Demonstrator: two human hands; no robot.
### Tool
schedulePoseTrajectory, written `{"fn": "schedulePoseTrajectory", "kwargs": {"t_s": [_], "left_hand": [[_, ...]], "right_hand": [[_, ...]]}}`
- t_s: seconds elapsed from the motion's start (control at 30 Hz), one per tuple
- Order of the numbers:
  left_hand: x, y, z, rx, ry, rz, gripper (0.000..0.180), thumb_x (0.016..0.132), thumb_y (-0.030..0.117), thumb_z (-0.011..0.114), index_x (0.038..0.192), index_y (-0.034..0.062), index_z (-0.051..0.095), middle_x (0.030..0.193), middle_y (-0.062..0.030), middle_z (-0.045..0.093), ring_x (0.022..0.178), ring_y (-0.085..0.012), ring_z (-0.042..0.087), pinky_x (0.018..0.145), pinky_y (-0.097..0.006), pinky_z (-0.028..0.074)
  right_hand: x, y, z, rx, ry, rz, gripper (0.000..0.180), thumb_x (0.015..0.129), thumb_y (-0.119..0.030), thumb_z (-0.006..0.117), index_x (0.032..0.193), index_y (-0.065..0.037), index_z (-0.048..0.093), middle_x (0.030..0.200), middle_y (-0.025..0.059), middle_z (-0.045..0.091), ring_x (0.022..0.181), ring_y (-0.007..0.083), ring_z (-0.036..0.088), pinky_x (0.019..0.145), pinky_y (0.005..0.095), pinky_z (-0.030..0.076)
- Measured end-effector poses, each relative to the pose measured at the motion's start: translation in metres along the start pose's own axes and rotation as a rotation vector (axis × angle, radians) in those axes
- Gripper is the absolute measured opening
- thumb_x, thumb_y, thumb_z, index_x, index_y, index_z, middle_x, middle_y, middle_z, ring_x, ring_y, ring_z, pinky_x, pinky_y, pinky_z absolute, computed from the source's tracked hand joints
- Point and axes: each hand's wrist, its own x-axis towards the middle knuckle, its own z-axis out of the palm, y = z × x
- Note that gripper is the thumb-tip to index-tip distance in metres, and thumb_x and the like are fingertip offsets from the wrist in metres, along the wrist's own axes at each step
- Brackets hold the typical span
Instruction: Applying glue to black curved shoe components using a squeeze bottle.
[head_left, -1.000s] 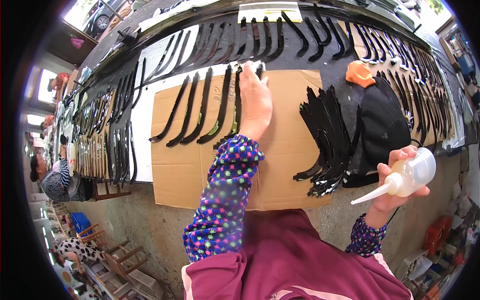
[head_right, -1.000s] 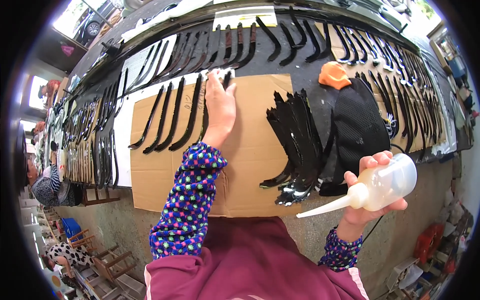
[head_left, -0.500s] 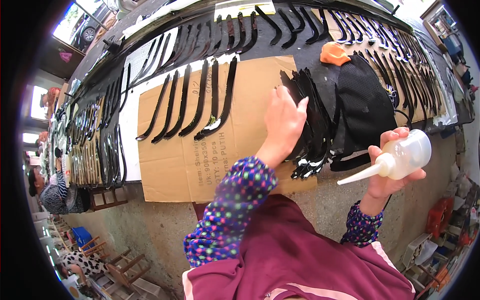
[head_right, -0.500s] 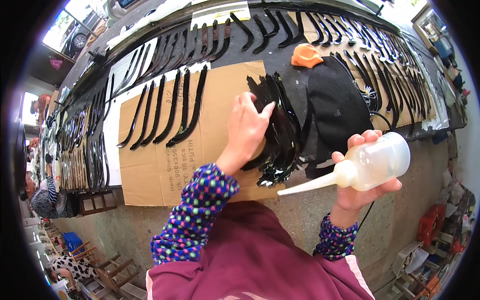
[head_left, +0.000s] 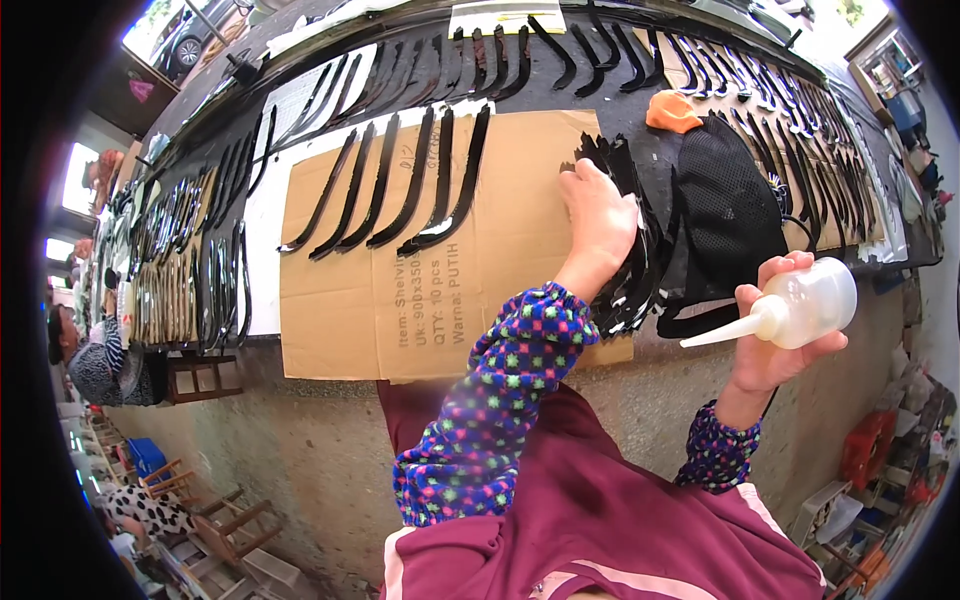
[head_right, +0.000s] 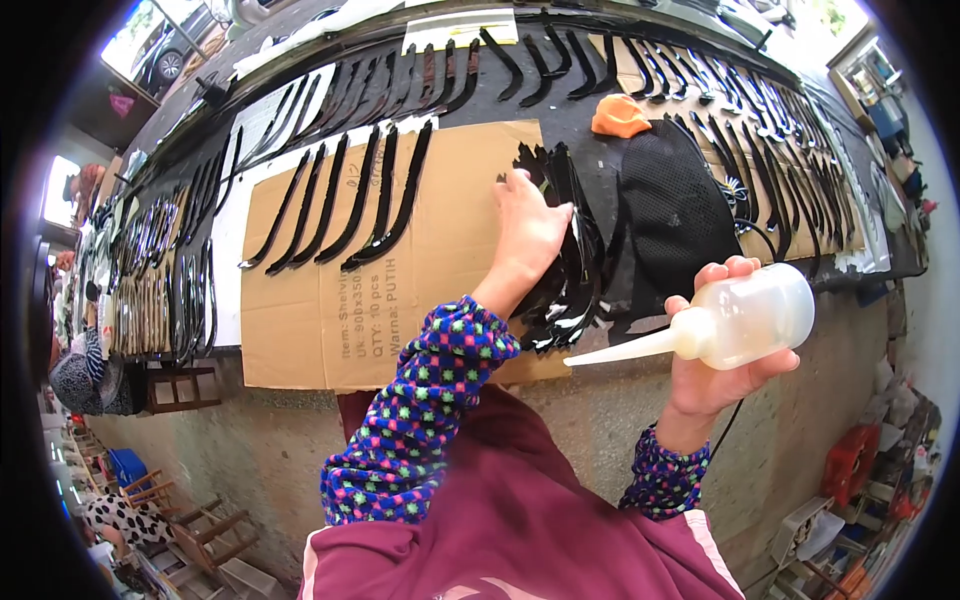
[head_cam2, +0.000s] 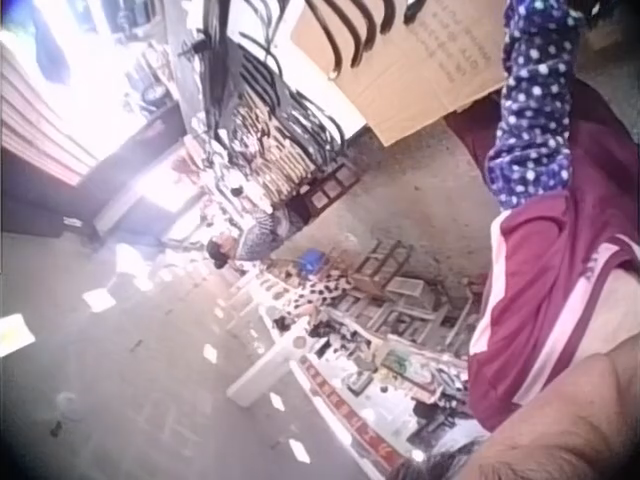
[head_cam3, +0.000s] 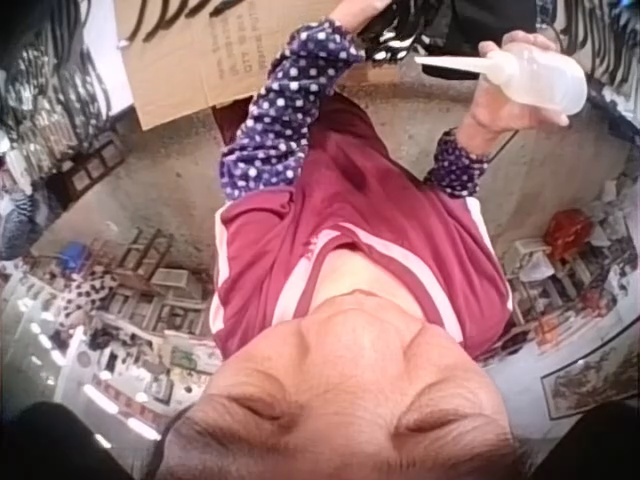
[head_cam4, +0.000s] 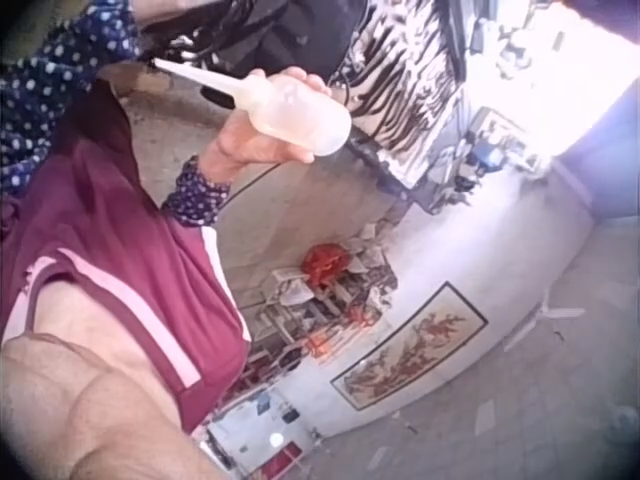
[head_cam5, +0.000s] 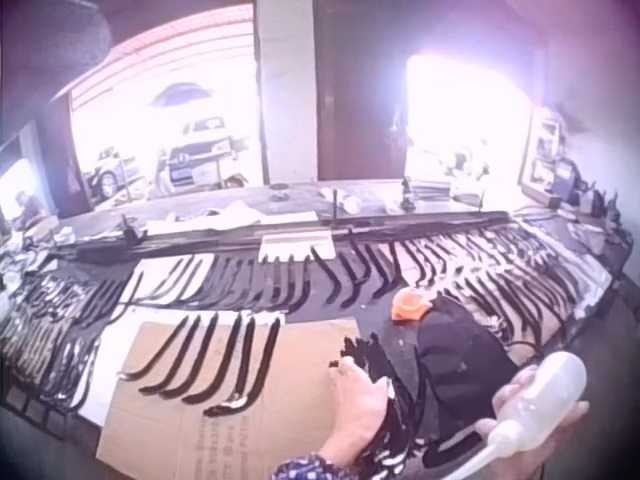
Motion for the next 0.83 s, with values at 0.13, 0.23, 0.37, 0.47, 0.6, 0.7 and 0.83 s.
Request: {"fn": "schedulePoseTrajectory", "kwargs": {"t_s": [0.13, 0.23, 0.37, 0.47, 0.6, 0.7, 0.83], "left_hand": [[-0.003, -0.001, -0.005, -0.080, 0.035, 0.024, 0.054, 0.062, -0.002, 0.058, 0.110, -0.0051, 0.033, 0.100, -0.0230, 0.041, 0.091, -0.0343, 0.048, 0.079, -0.038, 0.041], [-0.003, -0.008, -0.023, -0.605, -0.150, -0.224, 0.059, 0.061, -0.004, 0.054, 0.116, -0.0031, 0.031, 0.095, -0.0171, 0.044, 0.083, -0.0255, 0.051, 0.072, -0.033, 0.044], [0.003, -0.022, -0.055, -1.099, -0.374, -0.367, 0.052, 0.062, 0.001, 0.049, 0.113, -0.0055, 0.039, 0.086, -0.0160, 0.057, 0.071, -0.0165, 0.054, 0.062, -0.023, 0.041], [-0.002, -0.026, -0.082, -1.332, -0.484, -0.359, 0.043, 0.074, 0.007, 0.042, 0.116, -0.0008, 0.044, 0.082, -0.0080, 0.058, 0.072, -0.0161, 0.056, 0.070, -0.032, 0.047], [-0.015, -0.026, -0.124, -1.440, -0.549, -0.296, 0.043, 0.087, 0.022, 0.036, 0.121, -0.0022, 0.042, 0.062, 0.0016, 0.040, 0.053, -0.0095, 0.039, 0.056, -0.026, 0.040], [-0.035, -0.021, -0.165, -1.425, -0.543, -0.258, 0.049, 0.091, 0.036, 0.031, 0.115, -0.0046, 0.046, 0.058, 0.0028, 0.036, 0.048, -0.0072, 0.031, 0.045, -0.020, 0.029], [-0.061, -0.029, -0.215, -1.267, -0.550, -0.296, 0.054, 0.092, 0.041, 0.028, 0.113, -0.0039, 0.047, 0.059, 0.0013, 0.037, 0.049, -0.0078, 0.033, 0.045, -0.021, 0.031]], "right_hand": [[-0.004, 0.003, 0.005, 0.012, 0.023, -0.008, 0.075, 0.064, -0.024, 0.077, 0.122, -0.006, 0.033, 0.123, 0.0078, 0.038, 0.117, 0.0226, 0.032, 0.080, 0.0406, 0.031], [-0.007, 0.004, 0.008, 0.038, -0.008, -0.002, 0.075, 0.064, -0.024, 0.077, 0.122, -0.006, 0.033, 0.123, 0.0078, 0.038, 0.117, 0.0227, 0.032, 0.080, 0.0404, 0.031], [-0.010, 0.008, 0.010, 0.030, 0.004, 0.018, 0.075, 0.064, -0.024, 0.077, 0.122, -0.006, 0.033, 0.123, 0.0079, 0.038, 0.117, 0.0228, 0.032, 0.080, 0.0402, 0.031], [-0.012, 0.015, 0.013, 0.013, 0.006, 0.017, 0.075, 0.064, -0.025, 0.077, 0.122, -0.007, 0.033, 0.123, 0.0080, 0.038, 0.117, 0.0228, 0.032, 0.079, 0.0403, 0.031], [-0.013, 0.027, 0.014, 0.009, -0.005, 0.037, 0.074, 0.064, -0.025, 0.077, 0.122, -0.008, 0.033, 0.122, 0.0083, 0.037, 0.117, 0.0234, 0.032, 0.079, 0.0408, 0.032], [-0.012, 0.036, 0.020, 0.014, -0.014, 0.065, 0.074, 0.065, -0.025, 0.076, 0.122, -0.010, 0.033, 0.123, 0.0083, 0.036, 0.117, 0.0244, 0.031, 0.079, 0.0416, 0.032], [-0.009, 0.049, 0.015, 0.044, -0.157, 0.141, 0.083, 0.067, -0.037, 0.073, 0.128, -0.008, 0.025, 0.124, 0.0083, 0.032, 0.118, 0.0270, 0.030, 0.087, 0.0541, 0.034]]}}
